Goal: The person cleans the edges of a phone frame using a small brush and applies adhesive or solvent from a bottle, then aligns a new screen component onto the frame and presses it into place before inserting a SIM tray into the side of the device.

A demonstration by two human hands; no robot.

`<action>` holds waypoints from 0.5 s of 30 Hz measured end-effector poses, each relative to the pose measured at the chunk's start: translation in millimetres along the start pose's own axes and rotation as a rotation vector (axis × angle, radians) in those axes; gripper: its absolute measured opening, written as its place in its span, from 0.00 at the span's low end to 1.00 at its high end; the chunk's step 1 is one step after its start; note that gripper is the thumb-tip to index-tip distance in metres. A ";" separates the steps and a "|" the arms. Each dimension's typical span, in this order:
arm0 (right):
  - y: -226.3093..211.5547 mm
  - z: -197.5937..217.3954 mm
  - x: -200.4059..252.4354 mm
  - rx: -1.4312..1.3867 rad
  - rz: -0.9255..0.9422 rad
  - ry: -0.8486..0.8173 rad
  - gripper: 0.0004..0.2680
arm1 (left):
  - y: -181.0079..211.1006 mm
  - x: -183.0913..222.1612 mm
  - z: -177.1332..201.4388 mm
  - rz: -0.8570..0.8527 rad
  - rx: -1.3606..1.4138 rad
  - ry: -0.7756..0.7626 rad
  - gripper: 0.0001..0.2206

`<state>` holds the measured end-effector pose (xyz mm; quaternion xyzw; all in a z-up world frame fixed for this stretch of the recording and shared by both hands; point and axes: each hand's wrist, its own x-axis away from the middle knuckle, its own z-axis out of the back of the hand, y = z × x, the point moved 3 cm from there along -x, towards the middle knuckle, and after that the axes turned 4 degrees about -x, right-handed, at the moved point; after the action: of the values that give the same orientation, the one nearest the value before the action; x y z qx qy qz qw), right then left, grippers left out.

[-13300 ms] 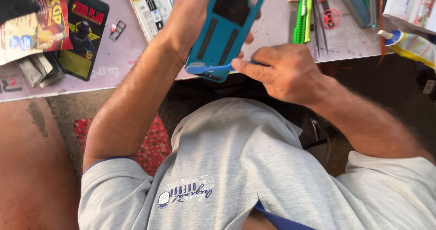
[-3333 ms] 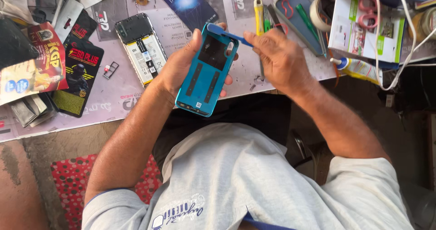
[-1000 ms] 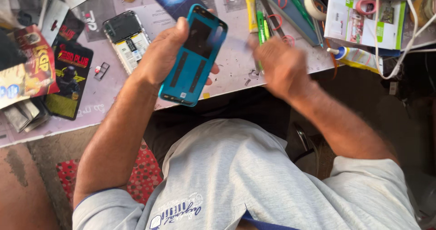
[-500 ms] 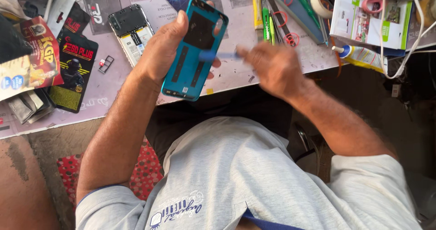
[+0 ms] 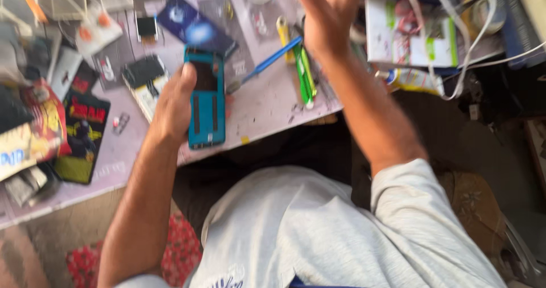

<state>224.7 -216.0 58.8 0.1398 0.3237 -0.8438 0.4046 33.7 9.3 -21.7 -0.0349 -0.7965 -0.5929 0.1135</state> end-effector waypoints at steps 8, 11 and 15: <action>-109.1 60.9 64.4 -0.170 0.226 -0.102 0.06 | 7.2 -3.5 0.2 -0.046 0.256 0.009 0.30; -95.4 22.6 47.2 -0.371 0.486 -0.011 0.08 | 44.6 -6.5 -11.1 -0.279 0.323 0.058 0.28; -67.1 -40.2 50.6 -0.097 0.449 -0.012 0.13 | 92.2 31.0 -56.8 -0.424 0.324 -0.098 0.27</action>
<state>139.6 -188.4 32.5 0.1836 0.3221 -0.7169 0.5904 29.0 -20.1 86.9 0.1226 -0.8751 -0.4657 -0.0480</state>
